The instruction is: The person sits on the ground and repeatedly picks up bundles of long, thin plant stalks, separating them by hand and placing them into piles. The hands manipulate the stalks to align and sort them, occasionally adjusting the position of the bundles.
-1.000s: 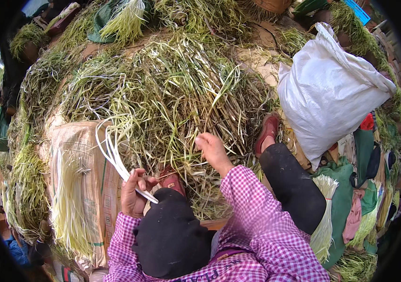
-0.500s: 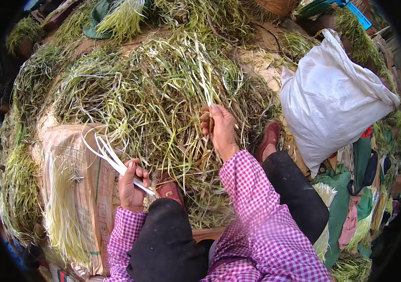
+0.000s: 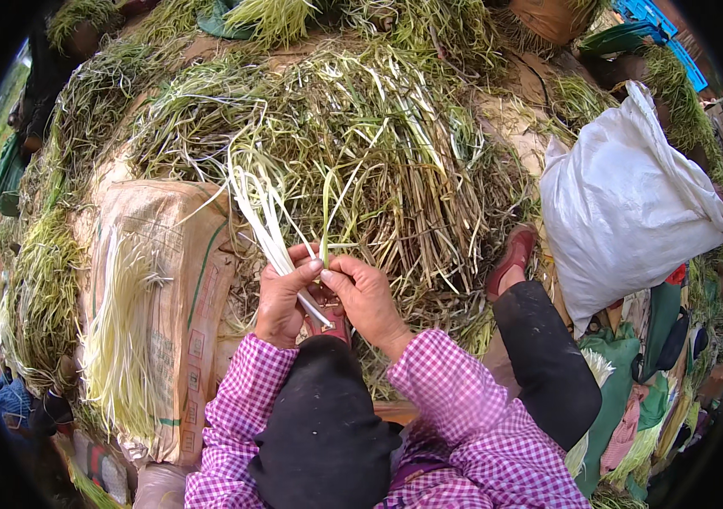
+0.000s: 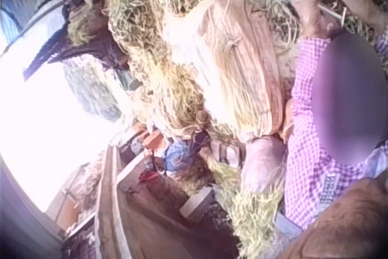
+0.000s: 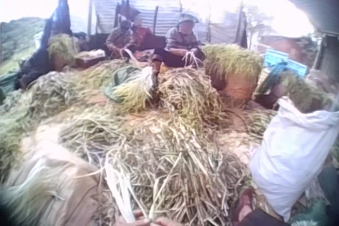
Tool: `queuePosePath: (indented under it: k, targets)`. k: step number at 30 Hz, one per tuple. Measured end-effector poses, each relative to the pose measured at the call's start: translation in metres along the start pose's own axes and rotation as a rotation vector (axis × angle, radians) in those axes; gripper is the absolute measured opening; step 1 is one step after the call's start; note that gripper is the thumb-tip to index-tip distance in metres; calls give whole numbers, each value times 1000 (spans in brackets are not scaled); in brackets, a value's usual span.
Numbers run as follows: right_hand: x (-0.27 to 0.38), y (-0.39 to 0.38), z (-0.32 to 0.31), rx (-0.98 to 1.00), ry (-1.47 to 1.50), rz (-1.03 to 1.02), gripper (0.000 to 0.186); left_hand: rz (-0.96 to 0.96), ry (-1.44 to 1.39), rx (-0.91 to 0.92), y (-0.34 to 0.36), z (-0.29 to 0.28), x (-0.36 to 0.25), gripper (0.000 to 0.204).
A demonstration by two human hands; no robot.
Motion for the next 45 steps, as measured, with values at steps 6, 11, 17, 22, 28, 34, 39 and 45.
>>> queuePosePath:
  k: [6,11,17,22,28,34,39,45]
  targets:
    - [-40,-7,-34,-267,210,83,16,142,-57,-116,5,-24,0,21]
    - [-121,-41,-114,-419,-56,322,16,180,-48,-206,7,-42,5,16]
    - [-162,-87,-176,-177,-1069,746,22,276,-10,-167,8,-52,-14,16]
    - [-67,-49,-108,22,-1267,271,26,202,23,-104,10,-34,-8,15]
    - [24,-9,-17,-10,-664,-307,18,18,111,76,10,6,12,11]
    - [5,-15,-30,-325,-238,-369,12,26,189,65,21,16,20,14]
    - [-9,-18,-71,-389,48,-298,13,56,398,-42,45,-1,34,9]
    - [0,-19,-128,-480,150,-284,14,-17,785,-127,55,-71,46,26]
Point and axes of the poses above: each hand's wrist, its own y-axis towards the middle knuckle, its own z-axis out of the palm, x = y × z, the point moved 6 cm from there along y, towards the middle knuckle, and after that the axes turned 6 degrees about x, right-handed, at the moved point
